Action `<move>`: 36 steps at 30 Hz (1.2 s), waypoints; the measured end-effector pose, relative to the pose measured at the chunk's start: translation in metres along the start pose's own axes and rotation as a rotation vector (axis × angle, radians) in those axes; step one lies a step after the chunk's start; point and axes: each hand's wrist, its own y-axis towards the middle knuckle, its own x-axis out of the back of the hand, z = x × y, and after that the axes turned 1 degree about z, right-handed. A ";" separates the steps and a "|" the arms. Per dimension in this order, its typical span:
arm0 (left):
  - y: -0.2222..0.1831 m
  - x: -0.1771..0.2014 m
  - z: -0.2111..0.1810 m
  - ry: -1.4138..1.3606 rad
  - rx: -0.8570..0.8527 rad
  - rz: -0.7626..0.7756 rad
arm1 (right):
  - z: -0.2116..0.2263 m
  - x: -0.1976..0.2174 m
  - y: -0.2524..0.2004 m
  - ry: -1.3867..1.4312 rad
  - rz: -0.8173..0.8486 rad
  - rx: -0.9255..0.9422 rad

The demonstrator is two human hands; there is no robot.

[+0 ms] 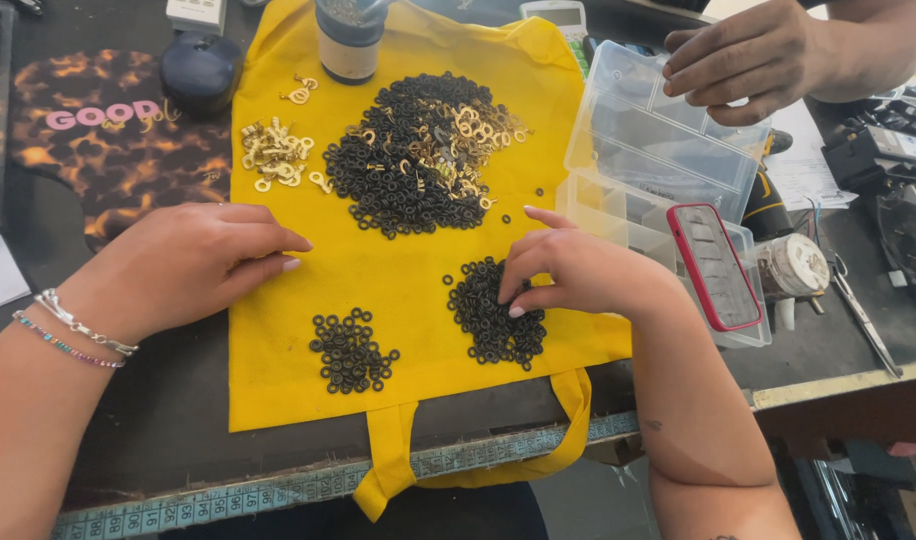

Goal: Sorting small black and gold metal rings on a yellow cloth at a workstation.

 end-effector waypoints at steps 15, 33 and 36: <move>-0.002 0.002 -0.001 0.032 -0.003 0.004 | -0.035 0.024 -0.024 -0.174 -0.694 -0.643; -0.003 0.002 -0.001 0.022 -0.034 -0.027 | -0.035 0.020 -0.015 -0.196 -0.553 -0.691; -0.004 0.001 -0.001 0.020 -0.023 -0.033 | -0.025 0.024 -0.017 -0.149 -0.488 -0.600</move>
